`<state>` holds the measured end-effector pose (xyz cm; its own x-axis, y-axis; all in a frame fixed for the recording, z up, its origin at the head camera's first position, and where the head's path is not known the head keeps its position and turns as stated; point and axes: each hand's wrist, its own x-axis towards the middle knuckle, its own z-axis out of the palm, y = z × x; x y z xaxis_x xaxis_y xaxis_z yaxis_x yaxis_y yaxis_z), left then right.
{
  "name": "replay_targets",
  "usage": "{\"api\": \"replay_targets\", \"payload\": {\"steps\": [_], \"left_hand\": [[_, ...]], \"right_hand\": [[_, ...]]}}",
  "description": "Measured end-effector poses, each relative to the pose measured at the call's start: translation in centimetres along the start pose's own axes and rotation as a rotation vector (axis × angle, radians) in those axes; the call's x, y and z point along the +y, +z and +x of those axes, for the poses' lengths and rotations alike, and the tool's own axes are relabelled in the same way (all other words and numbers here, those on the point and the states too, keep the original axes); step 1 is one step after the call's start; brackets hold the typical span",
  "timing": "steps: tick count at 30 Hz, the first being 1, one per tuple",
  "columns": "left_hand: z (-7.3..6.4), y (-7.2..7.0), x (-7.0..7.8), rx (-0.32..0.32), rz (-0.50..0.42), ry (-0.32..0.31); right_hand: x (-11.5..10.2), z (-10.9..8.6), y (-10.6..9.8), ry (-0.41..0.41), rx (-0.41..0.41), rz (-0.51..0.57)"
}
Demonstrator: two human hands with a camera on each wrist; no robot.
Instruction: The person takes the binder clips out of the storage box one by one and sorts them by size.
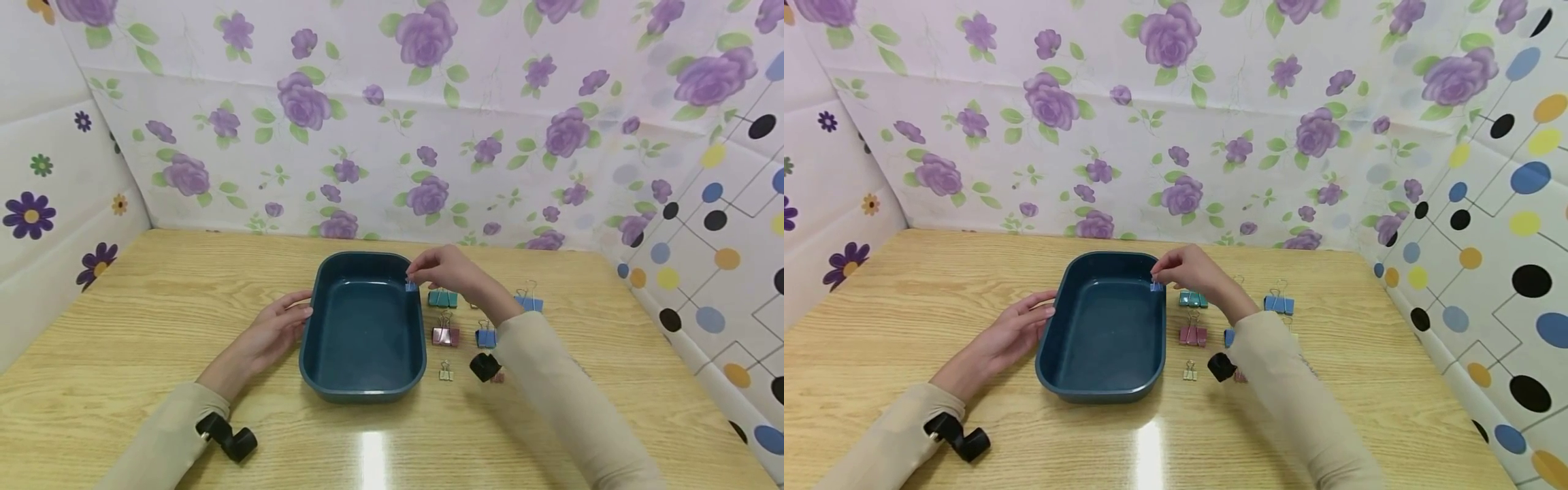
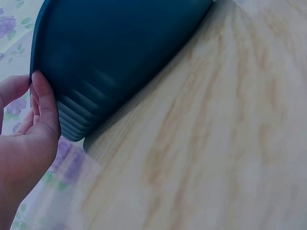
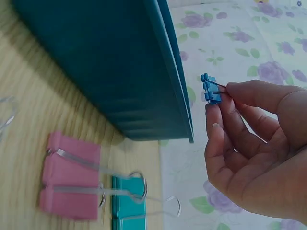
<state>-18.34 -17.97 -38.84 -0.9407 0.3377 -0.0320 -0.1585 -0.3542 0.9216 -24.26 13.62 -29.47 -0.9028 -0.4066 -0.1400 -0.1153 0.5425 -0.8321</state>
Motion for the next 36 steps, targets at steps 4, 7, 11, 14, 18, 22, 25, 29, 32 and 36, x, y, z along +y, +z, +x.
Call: {"api": "replay_targets", "payload": {"steps": [4, 7, 11, 14, 18, 22, 25, 29, 32, 36], "left_hand": [[-0.1, -0.2, 0.0, 0.002, 0.002, 0.000], [-0.1, -0.3, -0.1, 0.006, 0.004, -0.003], [-0.2, -0.3, -0.2, 0.009, 0.010, -0.007], [-0.2, -0.4, -0.2, 0.012, 0.016, -0.011], [-0.2, -0.3, -0.1, 0.019, 0.019, -0.015], [0.0, -0.3, -0.2, 0.005, 0.005, -0.008], [0.1, -0.3, -0.2, 0.002, -0.011, 0.004], [0.0, -0.3, -0.2, 0.015, -0.007, 0.004], [0.0, -0.3, -0.1, 0.020, 0.003, -0.007], [0.0, -0.3, 0.0, 0.015, 0.012, -0.008]], "right_hand": [[0.8, -1.0, -0.2, 0.002, -0.004, -0.031], [1.8, -1.8, -0.4, 0.007, -0.006, -0.039], [3.4, -3.1, -0.9, 0.007, -0.016, -0.020], [4.7, -4.0, -1.5, 0.017, -0.021, -0.007], [6.0, -5.4, -2.3, 0.036, -0.014, -0.012], [7.0, -7.2, -3.1, 0.047, -0.002, -0.043], [7.8, -8.3, -3.7, 0.057, -0.004, -0.048], [9.0, -9.6, -4.5, 0.059, -0.006, -0.041], [10.0, -10.7, -5.0, 0.068, -0.001, -0.047], [11.2, -12.3, -5.8, 0.093, -0.001, -0.040]]}}
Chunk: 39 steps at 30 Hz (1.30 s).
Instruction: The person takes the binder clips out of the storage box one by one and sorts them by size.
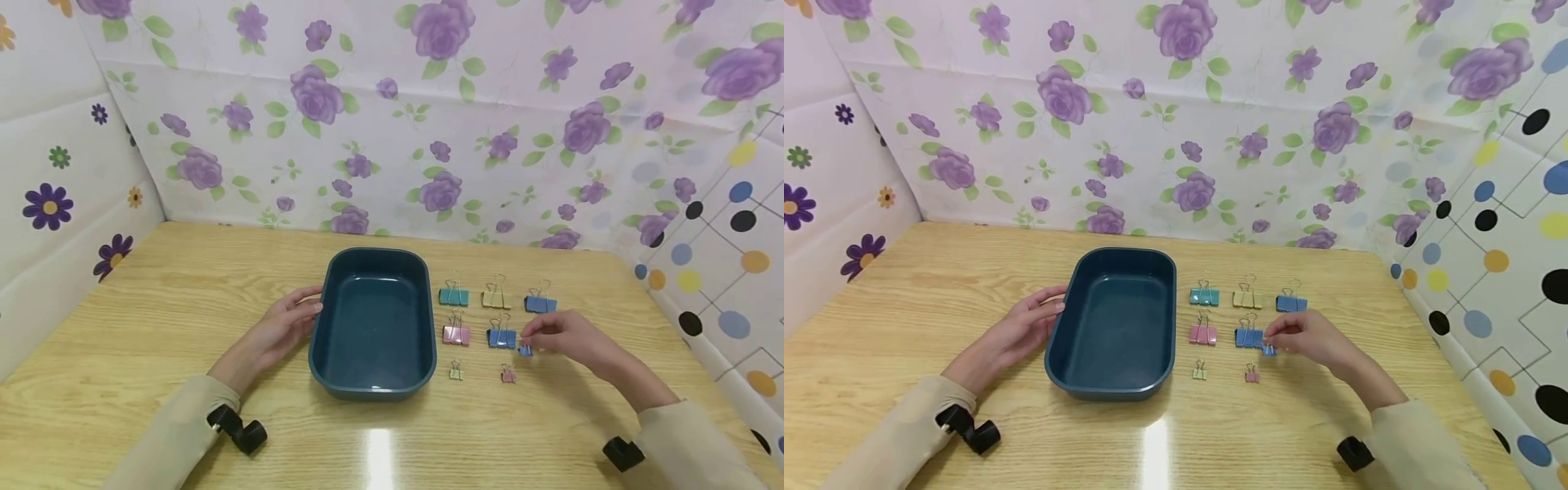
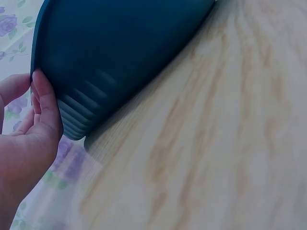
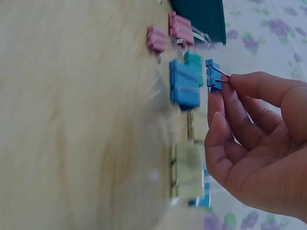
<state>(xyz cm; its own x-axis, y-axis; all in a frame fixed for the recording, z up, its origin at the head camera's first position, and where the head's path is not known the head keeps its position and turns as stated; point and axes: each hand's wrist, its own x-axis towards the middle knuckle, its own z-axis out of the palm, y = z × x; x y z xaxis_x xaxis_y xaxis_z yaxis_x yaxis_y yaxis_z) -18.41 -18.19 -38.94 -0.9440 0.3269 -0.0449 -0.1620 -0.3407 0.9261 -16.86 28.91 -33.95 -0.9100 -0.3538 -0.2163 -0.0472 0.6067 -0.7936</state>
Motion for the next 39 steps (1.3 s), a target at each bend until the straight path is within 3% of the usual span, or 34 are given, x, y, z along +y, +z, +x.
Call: {"api": "replay_targets", "payload": {"steps": [8, 15, 39], "left_hand": [[0.2, 0.1, 0.0, 0.010, 0.007, -0.004], [0.2, 0.0, 0.0, 0.022, 0.020, -0.011], [0.0, -0.6, 0.0, -0.009, 0.035, -0.005]], "right_hand": [[2.7, -2.4, -1.3, 0.063, -0.037, 0.050], [4.4, -3.2, -1.8, 0.080, -0.050, 0.071], [4.7, -3.4, -1.5, 0.069, -0.033, 0.043]]}}
